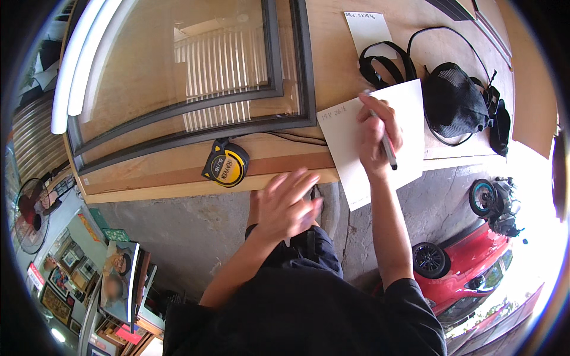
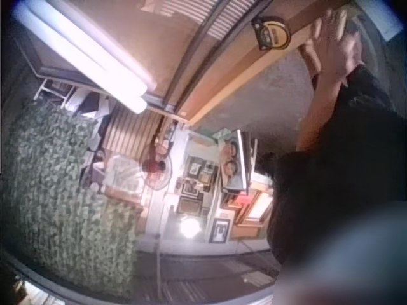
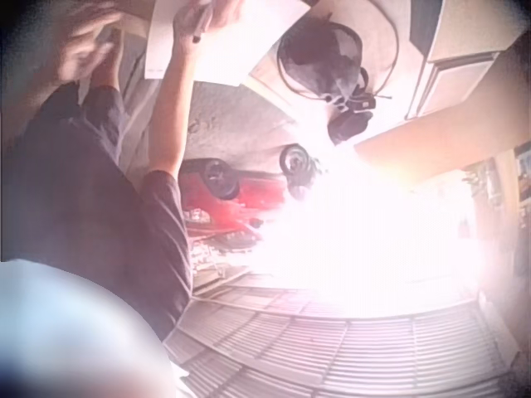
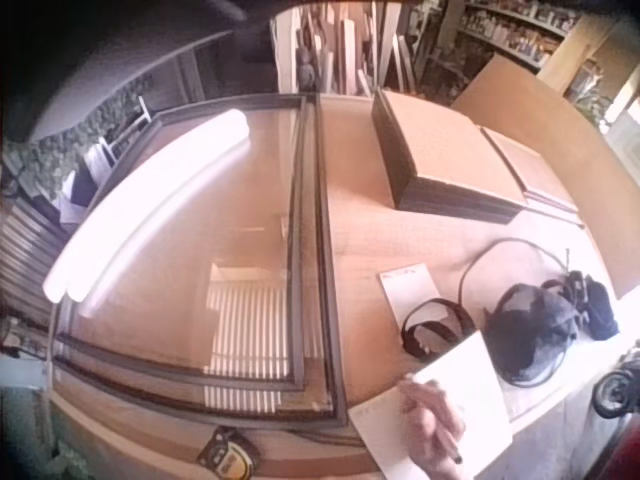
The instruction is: The person measures several picture frames and boards with a tape measure, records dimensions on a notepad, and moves items between a workbench and a display rack. The person handles frames, boards, a tape measure, and a notepad throughout the sequence.
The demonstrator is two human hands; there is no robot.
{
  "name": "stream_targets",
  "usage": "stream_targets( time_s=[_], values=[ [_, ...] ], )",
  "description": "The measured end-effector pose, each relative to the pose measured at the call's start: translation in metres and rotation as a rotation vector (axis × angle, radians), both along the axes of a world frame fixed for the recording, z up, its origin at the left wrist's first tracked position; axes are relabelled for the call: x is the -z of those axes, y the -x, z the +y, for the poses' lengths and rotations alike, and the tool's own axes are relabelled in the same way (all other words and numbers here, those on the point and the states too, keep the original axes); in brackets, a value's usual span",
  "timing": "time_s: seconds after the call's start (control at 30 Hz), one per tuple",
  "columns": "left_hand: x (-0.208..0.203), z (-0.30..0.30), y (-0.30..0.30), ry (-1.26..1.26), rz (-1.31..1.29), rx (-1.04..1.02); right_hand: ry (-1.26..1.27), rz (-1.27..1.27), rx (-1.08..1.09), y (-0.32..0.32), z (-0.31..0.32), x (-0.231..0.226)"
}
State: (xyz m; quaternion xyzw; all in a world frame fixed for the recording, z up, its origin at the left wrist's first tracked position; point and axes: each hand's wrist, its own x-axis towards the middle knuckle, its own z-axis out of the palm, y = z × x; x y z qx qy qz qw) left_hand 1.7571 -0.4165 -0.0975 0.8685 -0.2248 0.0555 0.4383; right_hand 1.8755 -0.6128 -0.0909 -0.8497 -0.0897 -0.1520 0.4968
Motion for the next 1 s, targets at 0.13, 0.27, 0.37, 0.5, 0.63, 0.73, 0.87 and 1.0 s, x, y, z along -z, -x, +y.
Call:
stream_targets(
  time_s=[0.13,0.27,0.37,0.5,0.63,0.73,0.87,1.0],
  values=[
    [0.000,-0.045,-0.033,-0.093,0.101,0.029,-0.227,0.150,0.192,0.012,0.009,0.005],
    [0.007,-0.047,-0.037,-0.186,0.082,0.058,-0.362,0.212,0.051,0.027,0.000,0.008],
    [0.009,-0.046,-0.037,-0.225,0.034,0.055,-0.251,0.222,-0.004,0.031,-0.007,0.011],
    [0.010,-0.050,-0.034,-0.270,-0.010,-0.008,-0.211,0.218,-0.041,0.028,-0.005,0.004],
    [0.013,-0.051,-0.031,-0.301,-0.037,-0.041,-0.182,0.151,-0.066,0.027,-0.003,0.011],
    [0.014,-0.052,-0.030,-0.314,-0.037,-0.043,-0.214,0.155,-0.090,0.028,-0.006,0.010],
    [0.013,-0.052,-0.030,-0.319,-0.019,-0.044,-0.181,0.162,-0.046,0.028,-0.005,0.004],
    [0.012,-0.052,-0.031,-0.328,-0.017,-0.043,-0.191,0.166,-0.007,0.028,-0.004,0.006]
  ],
)
